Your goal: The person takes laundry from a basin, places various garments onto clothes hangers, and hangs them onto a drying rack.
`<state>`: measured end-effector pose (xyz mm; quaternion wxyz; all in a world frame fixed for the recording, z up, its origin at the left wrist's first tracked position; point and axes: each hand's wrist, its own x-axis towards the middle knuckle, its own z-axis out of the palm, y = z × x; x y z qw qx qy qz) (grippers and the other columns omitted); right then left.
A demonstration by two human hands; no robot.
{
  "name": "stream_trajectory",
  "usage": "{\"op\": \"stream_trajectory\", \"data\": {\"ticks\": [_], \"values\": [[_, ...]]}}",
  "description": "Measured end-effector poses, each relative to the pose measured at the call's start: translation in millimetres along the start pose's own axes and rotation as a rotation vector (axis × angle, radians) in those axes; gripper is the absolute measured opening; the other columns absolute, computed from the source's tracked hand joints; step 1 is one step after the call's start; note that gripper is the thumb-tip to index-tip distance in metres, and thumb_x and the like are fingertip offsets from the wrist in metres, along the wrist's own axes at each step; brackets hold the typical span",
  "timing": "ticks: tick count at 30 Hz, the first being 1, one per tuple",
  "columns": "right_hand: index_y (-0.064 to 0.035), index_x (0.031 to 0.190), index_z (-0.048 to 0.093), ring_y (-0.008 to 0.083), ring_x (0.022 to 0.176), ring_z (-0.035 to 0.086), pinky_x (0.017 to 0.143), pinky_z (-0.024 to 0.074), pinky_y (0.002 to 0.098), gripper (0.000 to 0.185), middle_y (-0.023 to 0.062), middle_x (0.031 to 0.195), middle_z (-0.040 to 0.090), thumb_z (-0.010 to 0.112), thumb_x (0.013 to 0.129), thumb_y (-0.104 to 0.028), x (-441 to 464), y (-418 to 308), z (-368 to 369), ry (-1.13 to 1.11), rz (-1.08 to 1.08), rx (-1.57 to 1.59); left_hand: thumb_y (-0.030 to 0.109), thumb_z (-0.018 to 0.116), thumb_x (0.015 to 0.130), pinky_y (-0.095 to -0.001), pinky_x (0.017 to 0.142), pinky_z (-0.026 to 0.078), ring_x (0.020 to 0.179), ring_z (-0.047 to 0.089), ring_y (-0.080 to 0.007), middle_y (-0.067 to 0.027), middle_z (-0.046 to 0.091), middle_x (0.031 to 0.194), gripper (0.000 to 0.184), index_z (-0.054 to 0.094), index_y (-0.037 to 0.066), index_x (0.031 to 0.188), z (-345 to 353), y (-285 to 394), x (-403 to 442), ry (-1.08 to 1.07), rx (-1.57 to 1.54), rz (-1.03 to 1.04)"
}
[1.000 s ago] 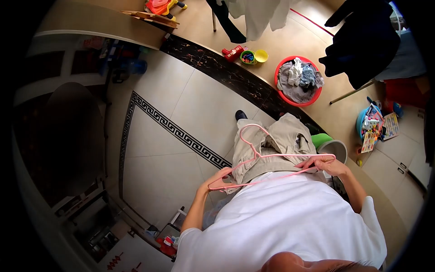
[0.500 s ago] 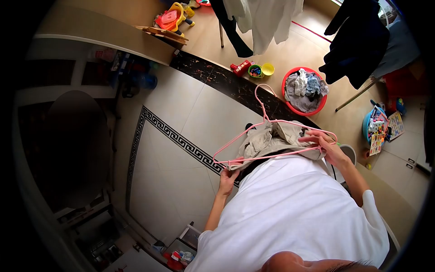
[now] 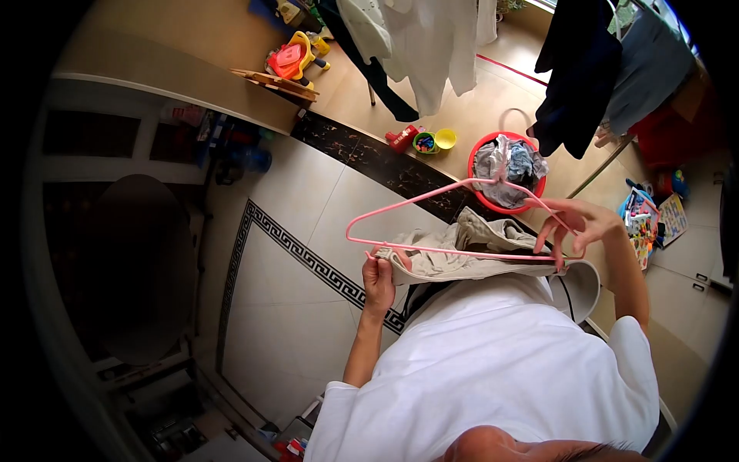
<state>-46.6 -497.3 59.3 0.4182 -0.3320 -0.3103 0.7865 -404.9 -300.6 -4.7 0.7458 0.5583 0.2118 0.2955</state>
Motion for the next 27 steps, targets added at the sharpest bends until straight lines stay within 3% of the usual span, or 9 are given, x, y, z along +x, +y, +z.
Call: {"op": "stream_trajectory", "data": {"ticks": [3,4,9,12,17,20,22,24,27], "values": [[-0.0003,0.148,0.02,0.0244,0.089,0.069,0.078,0.0541,0.0308,0.091,0.0184,0.101,0.066,0.076,0.08,-0.023,37.9,4.3,-13.4,-0.207,-0.238,0.052,0.033,0.054,0.098,-0.0206,0.065,0.038,0.07,0.046,-0.0046,0.0017,0.057,0.077,0.034,0.057,0.003,0.113,35.2,0.9,2.7,-0.105,0.119,-0.048],[0.0012,0.144,0.031,0.0145,0.069,0.063,0.066,0.0538,0.0256,0.079,0.0116,0.088,0.065,0.074,0.083,-0.025,44.5,-1.4,-6.6,-0.134,-0.32,0.114,0.034,0.056,0.096,-0.0207,0.064,0.037,0.07,0.045,-0.0041,0.0024,0.056,0.077,0.034,0.058,0.003,0.11,43.8,0.6,2.3,-0.107,0.148,-0.055],[0.0039,0.115,0.065,0.002,0.05,0.034,0.041,0.0276,0.018,0.029,-0.0043,0.06,0.046,0.065,0.091,-0.013,23.9,-24.9,-9.4,0.088,-0.245,-0.061,0.032,0.078,0.079,-0.0212,0.061,0.035,0.068,0.047,-0.0061,0.0013,0.056,0.077,0.035,0.06,0.003,0.087,68.3,4.1,3.6,0.008,0.185,-0.017],[0.0039,0.109,0.068,0.0019,0.051,0.036,0.042,0.0233,0.0193,0.021,-0.0053,0.059,0.047,0.061,0.092,-0.007,11.0,-42.4,-20.9,0.04,-0.305,-0.266,0.021,0.089,0.065,-0.0208,0.063,0.038,0.069,0.05,-0.007,0.0022,0.056,0.077,0.036,0.06,0.005,0.079,85.5,10.4,-3.8,0.118,0.072,-0.047],[0.0034,0.107,0.069,0.0054,0.058,0.047,0.051,0.0362,0.0207,0.02,0.0025,0.07,0.064,0.064,0.087,0.0,0.0,-54.4,-45.8,-0.03,-0.327,-0.407,0.011,0.091,0.06,-0.0233,0.07,0.047,0.076,0.057,-0.008,0.0003,0.061,0.081,0.038,0.06,0.006,0.081,116.3,16.6,-11.8,0.265,-0.087,-0.082],[0.0063,0.099,0.07,0.0128,0.068,0.066,0.059,0.0505,0.023,0.017,0.0104,0.078,0.071,0.069,0.084,-0.001,1.4,-48.2,-42.6,-0.049,-0.539,-0.654,0.01,0.09,0.06,-0.0237,0.074,0.05,0.08,0.06,-0.0094,-0.0022,0.065,0.086,0.037,0.059,0.006,0.079,116.7,12.5,-18.2,0.33,-0.162,-0.015],[0.0049,0.099,0.07,0.0165,0.084,0.068,0.073,0.0519,0.0256,0.016,0.0143,0.091,0.071,0.067,0.083,0.002,-4.7,-50.4,-26.3,-0.002,-0.363,-0.705,0.011,0.09,0.061,-0.0229,0.072,0.049,0.079,0.059,-0.0095,-0.0016,0.063,0.086,0.036,0.058,0.008,0.078,122.3,14.5,-23.4,0.382,-0.238,-0.002],[0.0003,0.104,0.071,0.0091,0.07,0.064,0.061,0.048,0.0226,0.021,0.01,0.083,0.072,0.064,0.085,0.002,3.2,-45.8,-3.3,0.052,-0.49,-0.844,0.011,0.089,0.063,-0.0223,0.067,0.045,0.073,0.054,-0.0087,0.0004,0.058,0.082,0.035,0.057,0.009,0.075,120.6,10.6,-30.9,0.427,-0.181,0.072],[0.0034,0.109,0.067,0.0035,0.05,0.044,0.044,0.0319,0.0187,0.021,-0.0007,0.061,0.054,0.057,0.092,-0.005,11.6,-36.1,3.3,0.341,-0.648,-0.519,0.01,0.089,0.064,-0.022,0.064,0.042,0.069,0.05,-0.0077,0.0011,0.055,0.079,0.035,0.055,0.008,0.074,116.1,9.9,-39.9,0.46,-0.073,0.169]]}}
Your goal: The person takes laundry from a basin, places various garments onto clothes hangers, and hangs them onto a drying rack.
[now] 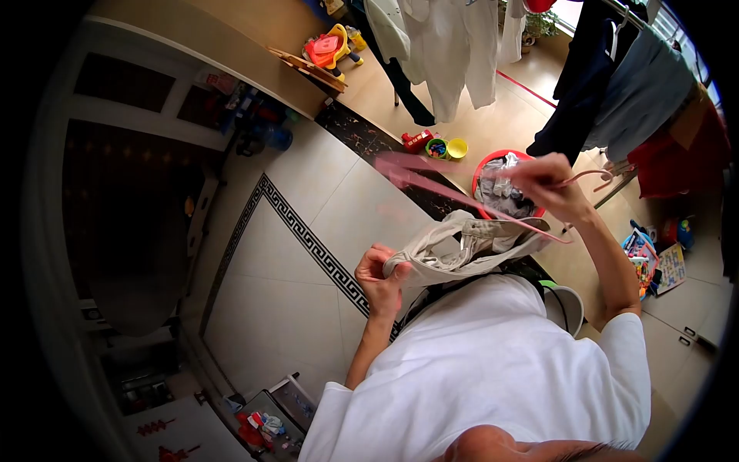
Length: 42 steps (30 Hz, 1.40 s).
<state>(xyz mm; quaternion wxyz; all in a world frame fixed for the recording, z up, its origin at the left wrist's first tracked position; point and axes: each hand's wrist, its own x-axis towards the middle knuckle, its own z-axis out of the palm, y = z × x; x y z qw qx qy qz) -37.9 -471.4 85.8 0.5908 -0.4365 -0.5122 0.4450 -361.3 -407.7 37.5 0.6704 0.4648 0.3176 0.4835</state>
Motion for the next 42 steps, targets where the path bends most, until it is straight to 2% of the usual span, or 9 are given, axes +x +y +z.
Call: {"op": "stream_trajectory", "data": {"ticks": [5,12,18,22,28,32,37,41,42], "values": [[0.0007,0.133,0.047,0.0008,0.044,0.025,0.038,0.0202,0.017,0.04,-0.0054,0.064,0.029,0.049,0.1,-0.02,33.8,-27.6,38.5,0.385,-0.423,0.711,0.008,0.088,0.065,-0.0205,0.062,0.04,0.069,0.049,-0.0067,0.0008,0.054,0.078,0.034,0.055,0.008,0.074,-12.2,-7.0,-17.4,-0.072,-0.021,-0.05],[0.0009,0.125,0.055,-0.0007,0.049,0.027,0.044,0.0187,0.0182,0.029,-0.0066,0.059,0.035,0.048,0.1,-0.011,40.4,-5.3,94.4,0.333,-0.406,0.054,0.002,0.074,0.079,-0.0225,0.067,0.043,0.073,0.05,-0.007,0.0043,0.054,0.078,0.024,0.053,0.013,0.076,-115.1,28.0,-29.7,0.279,0.101,0.079],[-0.0044,0.127,0.055,-0.0012,0.05,0.028,0.044,0.0198,0.0174,0.03,-0.0087,0.061,0.037,0.05,0.099,-0.012,64.4,40.0,139.3,0.29,-0.048,0.039,0.005,0.067,0.087,-0.0242,0.07,0.043,0.075,0.051,-0.0076,0.0045,0.054,0.08,0.018,0.052,0.013,0.08,-255.7,78.5,-91.4,0.769,0.183,0.138],[-0.01,0.124,0.058,-0.0002,0.053,0.03,0.045,0.0214,0.0184,0.027,-0.0081,0.064,0.04,0.053,0.099,-0.016,77.5,86.8,172.4,0.067,0.182,-0.001,0.016,0.062,0.092,-0.0269,0.075,0.047,0.083,0.058,-0.01,0.0015,0.061,0.086,0.008,0.059,0.01,0.088,-326.6,112.9,-177.4,0.827,0.148,-0.211],[-0.0086,0.116,0.063,0.0019,0.06,0.034,0.052,0.0269,0.02,0.021,-0.0063,0.067,0.046,0.056,0.096,-0.014,90.2,162.8,181.2,-0.2,0.258,-0.193,0.025,0.059,0.092,-0.0404,0.089,0.051,0.108,0.061,-0.0229,-0.0099,0.064,0.115,0.033,0.061,0.001,0.115,-393.7,75.2,-432.8,0.858,-0.246,-0.891],[-0.008,0.116,0.062,0.0041,0.061,0.036,0.054,0.0312,0.0225,0.022,-0.0041,0.067,0.047,0.054,0.097,-0.014,77.0,207.9,145.1,-0.207,0.371,-0.287,0.029,0.06,0.088,-0.0432,0.091,0.049,0.109,0.06,-0.0275,-0.0143,0.063,0.116,0.042,0.058,0.0,0.119,-336.2,67.9,-584.0,1.105,0.222,-1.305],[-0.0068,0.112,0.063,0.0077,0.058,0.037,0.053,0.0327,0.025,0.021,-0.0009,0.064,0.046,0.056,0.095,-0.016,35.3,241.6,68.6,-0.155,0.442,-0.457,0.03,0.063,0.086,-0.0428,0.088,0.049,0.104,0.062,-0.0301,-0.0172,0.064,0.111,0.046,0.057,-0.001,0.12,-256.2,42.9,-627.2,0.668,0.692,-1.824],[-0.0054,0.107,0.065,0.0131,0.056,0.044,0.053,0.0379,0.0293,0.023,0.0085,0.062,0.05,0.063,0.09,-0.02,-28.3,273.7,23.7,-0.077,0.57,-0.668,0.03,0.065,0.084,-0.0424,0.086,0.049,0.1,0.063,-0.0321,-0.0194,0.065,0.107,0.049,0.055,-0.001,0.121,-255.5,7.9,-576.7,0.289,0.905,-1.818],[-0.0043,0.109,0.065,0.0096,0.055,0.041,0.051,0.0337,0.0285,0.025,0.0026,0.061,0.046,0.061,0.085,-0.006,-53.6,296.1,13.9,-0.018,0.495,-0.663,0.031,0.065,0.084,-0.0423,0.086,0.049,0.099,0.063,-0.0326,-0.02,0.065,0.106,0.05,0.055,-0.001,0.121,-264.7,-6.2,-553.5,0.219,0.968,-1.757]]}}
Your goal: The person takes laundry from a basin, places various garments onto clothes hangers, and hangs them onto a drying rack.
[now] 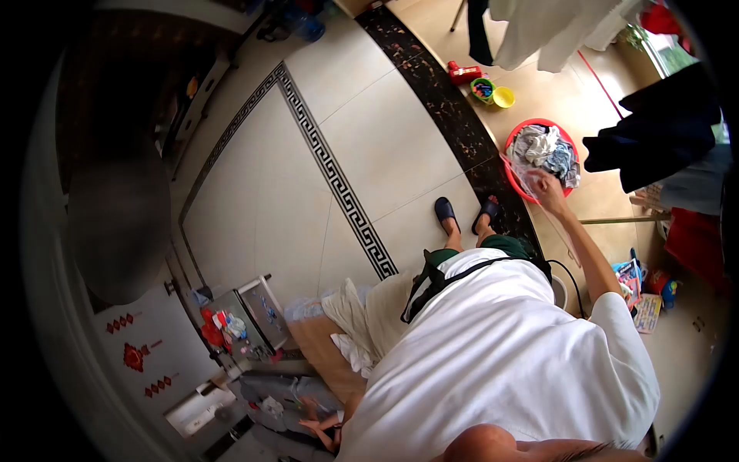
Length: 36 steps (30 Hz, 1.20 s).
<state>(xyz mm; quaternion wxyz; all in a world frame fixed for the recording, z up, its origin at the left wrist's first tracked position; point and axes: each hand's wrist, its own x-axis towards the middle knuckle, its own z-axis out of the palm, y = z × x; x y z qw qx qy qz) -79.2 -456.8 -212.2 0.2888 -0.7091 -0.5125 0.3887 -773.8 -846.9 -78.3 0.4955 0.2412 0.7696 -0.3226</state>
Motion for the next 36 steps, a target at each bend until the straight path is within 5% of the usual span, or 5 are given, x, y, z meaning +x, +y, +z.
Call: {"op": "stream_trajectory", "data": {"ticks": [6,12,24,34,36], "values": [[-0.0023,0.099,0.068,0.0335,0.079,0.064,0.072,0.0496,0.0397,0.017,0.0185,0.09,0.067,0.06,0.087,-0.011,-74.7,51.4,11.3,-0.107,0.108,-0.095,0.019,0.067,0.086,-0.0367,0.083,0.051,0.096,0.065,-0.0253,-0.0168,0.067,0.103,0.041,0.055,-0.001,0.12,-83.4,310.3,43.4,0.345,-0.153,0.911],[-0.0047,0.092,0.063,0.0381,0.077,0.063,0.067,0.0487,0.0446,0.017,0.0188,0.081,0.065,0.055,0.089,-0.02,-110.9,87.6,6.3,-0.136,0.388,-0.214,0.013,0.059,0.093,-0.0275,0.084,0.051,0.095,0.063,-0.0137,-0.0075,0.065,0.102,0.033,0.054,0.001,0.124,-113.4,559.4,-65.4,-0.084,-0.311,1.143],[-0.0031,0.095,0.064,0.021,0.067,0.059,0.062,0.0443,0.0337,0.027,0.0115,0.074,0.062,0.05,0.095,-0.026,-74.9,220.3,100.5,0.213,0.619,0.184,0.022,0.066,0.083,-0.0375,0.087,0.05,0.096,0.064,-0.0285,-0.0171,0.066,0.1,0.032,0.064,0.003,0.109,-32.4,617.5,169.8,-0.1,0.545,0.812],[-0.0058,0.09,0.062,0.0328,0.064,0.058,0.059,0.0433,0.0417,0.022,0.0175,0.071,0.058,0.048,0.094,-0.022,-99.0,210.9,200.9,0.181,0.751,0.172,0.018,0.059,0.079,-0.05,0.082,0.048,0.093,0.059,-0.0448,-0.0273,0.062,0.094,0.024,0.067,0.001,0.094,65.4,788.3,327.3,-0.034,0.669,0.937],[-0.0075,0.09,0.06,0.0379,0.067,0.059,0.06,0.0438,0.0448,0.019,0.0186,0.072,0.059,0.05,0.093,-0.023,-114.3,176.8,203.0,0.109,0.739,0.045,0.016,0.063,0.076,-0.0478,0.086,0.046,0.097,0.057,-0.0411,-0.0263,0.06,0.095,0.02,0.067,0.001,0.088,97.0,858.3,373.4,0.02,0.737,1.335]]}}
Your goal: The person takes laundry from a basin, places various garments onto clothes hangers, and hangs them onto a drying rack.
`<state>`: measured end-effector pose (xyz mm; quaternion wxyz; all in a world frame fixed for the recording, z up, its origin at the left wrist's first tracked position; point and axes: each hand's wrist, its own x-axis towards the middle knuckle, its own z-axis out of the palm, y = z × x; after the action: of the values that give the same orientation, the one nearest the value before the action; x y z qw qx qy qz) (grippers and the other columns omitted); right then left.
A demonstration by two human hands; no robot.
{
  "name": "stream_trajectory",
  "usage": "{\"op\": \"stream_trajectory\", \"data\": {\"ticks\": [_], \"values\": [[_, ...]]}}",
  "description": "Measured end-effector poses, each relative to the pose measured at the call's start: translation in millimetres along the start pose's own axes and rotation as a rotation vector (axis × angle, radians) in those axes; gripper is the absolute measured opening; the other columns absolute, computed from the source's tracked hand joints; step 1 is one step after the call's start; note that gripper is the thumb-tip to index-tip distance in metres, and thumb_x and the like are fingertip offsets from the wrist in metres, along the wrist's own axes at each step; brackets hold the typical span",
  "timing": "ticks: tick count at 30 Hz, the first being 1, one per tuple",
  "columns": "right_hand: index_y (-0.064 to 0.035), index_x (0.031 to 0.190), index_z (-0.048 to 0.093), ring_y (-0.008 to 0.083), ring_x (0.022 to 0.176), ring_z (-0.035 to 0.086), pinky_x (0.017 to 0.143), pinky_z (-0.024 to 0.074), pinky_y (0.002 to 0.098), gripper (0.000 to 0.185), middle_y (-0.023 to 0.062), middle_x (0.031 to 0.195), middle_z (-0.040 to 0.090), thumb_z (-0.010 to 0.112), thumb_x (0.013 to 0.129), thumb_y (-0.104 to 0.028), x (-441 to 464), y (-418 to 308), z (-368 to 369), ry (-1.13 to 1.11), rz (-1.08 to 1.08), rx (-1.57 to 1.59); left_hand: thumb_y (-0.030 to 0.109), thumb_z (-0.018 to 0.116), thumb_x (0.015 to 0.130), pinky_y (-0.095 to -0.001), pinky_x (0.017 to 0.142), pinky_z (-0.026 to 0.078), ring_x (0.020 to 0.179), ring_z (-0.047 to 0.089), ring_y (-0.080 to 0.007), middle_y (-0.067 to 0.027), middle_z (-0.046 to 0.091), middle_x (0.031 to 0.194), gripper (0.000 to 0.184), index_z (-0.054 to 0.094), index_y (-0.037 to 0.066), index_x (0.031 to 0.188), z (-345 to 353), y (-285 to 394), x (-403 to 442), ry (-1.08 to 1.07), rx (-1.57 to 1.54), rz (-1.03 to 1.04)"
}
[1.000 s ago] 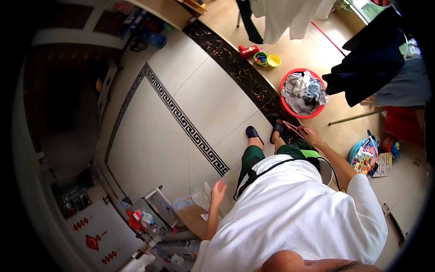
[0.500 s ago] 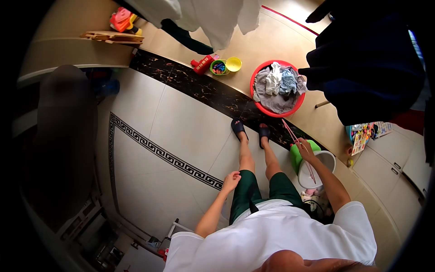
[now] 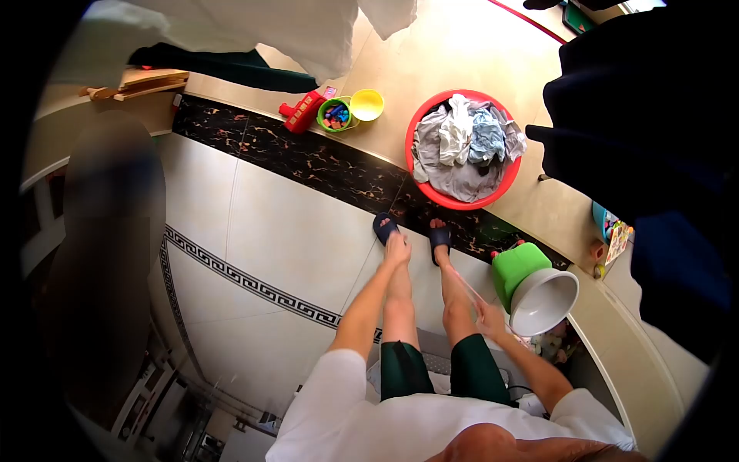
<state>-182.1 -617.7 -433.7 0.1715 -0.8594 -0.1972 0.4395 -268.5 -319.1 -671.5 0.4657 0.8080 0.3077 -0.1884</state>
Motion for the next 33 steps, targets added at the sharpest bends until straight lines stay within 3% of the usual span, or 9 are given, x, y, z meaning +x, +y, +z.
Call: {"op": "stream_trajectory", "data": {"ticks": [8,13,14,17,19,24,27,30,33], "values": [[-0.0091,0.098,0.057,0.0382,0.062,0.06,0.053,0.045,0.0465,0.012,0.017,0.071,0.06,0.053,0.091,-0.018,-23.8,-3.4,39.2,0.016,0.05,-0.186,0.02,0.069,0.075,-0.0417,0.106,0.036,0.128,0.04,-0.0392,-0.0254,0.03,0.143,0.053,0.056,-0.008,0.118,-14.8,80.9,258.6,0.193,0.019,0.029],[-0.0079,0.103,0.057,0.0403,0.063,0.06,0.053,0.0451,0.0486,0.016,0.0198,0.073,0.06,0.052,0.09,-0.015,-7.4,3.6,33.0,0.078,0.077,-0.088,0.018,0.068,0.077,-0.0419,0.108,0.034,0.132,0.036,-0.0379,-0.0241,0.019,0.151,0.084,0.022,-0.004,0.143,-26.9,88.7,354.0,0.037,-0.125,0.097],[-0.0079,0.101,0.058,0.0392,0.063,0.06,0.054,0.0456,0.0471,0.014,0.0188,0.072,0.06,0.053,0.09,-0.015,-5.4,5.1,35.1,0.098,0.092,-0.076,0.022,0.071,0.076,-0.0419,0.105,0.038,0.128,0.043,-0.0365,-0.0231,0.031,0.147,0.093,0.016,-0.001,0.147,-21.6,82.9,357.8,0.11,0.022,0.146],[-0.0079,0.097,0.06,0.037,0.062,0.061,0.053,0.0465,0.0442,0.011,0.0169,0.07,0.061,0.054,0.09,-0.014,-4.6,4.9,38.8,0.135,0.099,-0.05,0.029,0.073,0.076,-0.0382,0.097,0.045,0.112,0.058,-0.0355,-0.0231,0.051,0.132,0.09,0.023,0.001,0.146,-17.8,77.5,335.5,-0.159,-0.111,-0.046],[-0.0082,0.097,0.061,0.0367,0.061,0.061,0.053,0.0465,0.0443,0.011,0.0167,0.069,0.061,0.055,0.09,-0.014,-5.1,3.2,38.3,0.136,0.076,-0.055,0.031,0.073,0.076,-0.0382,0.095,0.045,0.112,0.058,-0.0351,-0.0227,0.06,0.119,0.074,0.04,0.002,0.136,-26.4,109.7,290.4,-0.192,-0.082,0.089],[-0.0081,0.098,0.059,0.0373,0.061,0.061,0.052,0.0465,0.0456,0.012,0.0168,0.072,0.061,0.054,0.089,-0.015,0.7,-11.7,38.1,0.079,0.042,-0.074,0.025,0.061,0.08,-0.0436,0.092,0.043,0.111,0.055,-0.0332,-0.0184,0.059,0.115,0.039,0.061,0.005,0.113,20.8,119.3,260.5,-0.265,0.016,0.213],[-0.0079,0.099,0.058,0.0373,0.063,0.061,0.052,0.0466,0.0459,0.013,0.0168,0.074,0.061,0.054,0.088,-0.014,3.6,-12.5,34.9,0.034,0.053,-0.101,0.023,0.062,0.078,-0.0497,0.095,0.038,0.122,0.044,-0.0318,-0.012,0.053,0.122,0.027,0.068,0.011,0.101,5.1,131.7,266.5,-0.199,0.308,0.186],[-0.008,0.099,0.058,0.0371,0.063,0.061,0.052,0.0467,0.0457,0.013,0.0167,0.075,0.061,0.054,0.088,-0.014,6.0,-6.2,31.3,0.063,0.054,-0.095,0.022,0.069,0.073,-0.0518,0.108,0.028,0.135,0.025,-0.0371,-0.0137,0.032,0.143,0.017,0.073,0.018,0.089,13.4,94.4,314.2,0.113,0.102,0.222],[-0.0081,0.099,0.057,0.0366,0.063,0.062,0.052,0.0467,0.0457,0.013,0.0165,0.074,0.061,0.054,0.088,-0.014,8.3,-4.4,29.6,0.096,0.041,-0.076,0.024,0.066,0.075,-0.0485,0.098,0.038,0.117,0.043,-0.0374,-0.0187,0.046,0.126,0.037,0.06,0.008,0.108,9.8,82.6,339.5,0.418,0.253,0.408]]}}
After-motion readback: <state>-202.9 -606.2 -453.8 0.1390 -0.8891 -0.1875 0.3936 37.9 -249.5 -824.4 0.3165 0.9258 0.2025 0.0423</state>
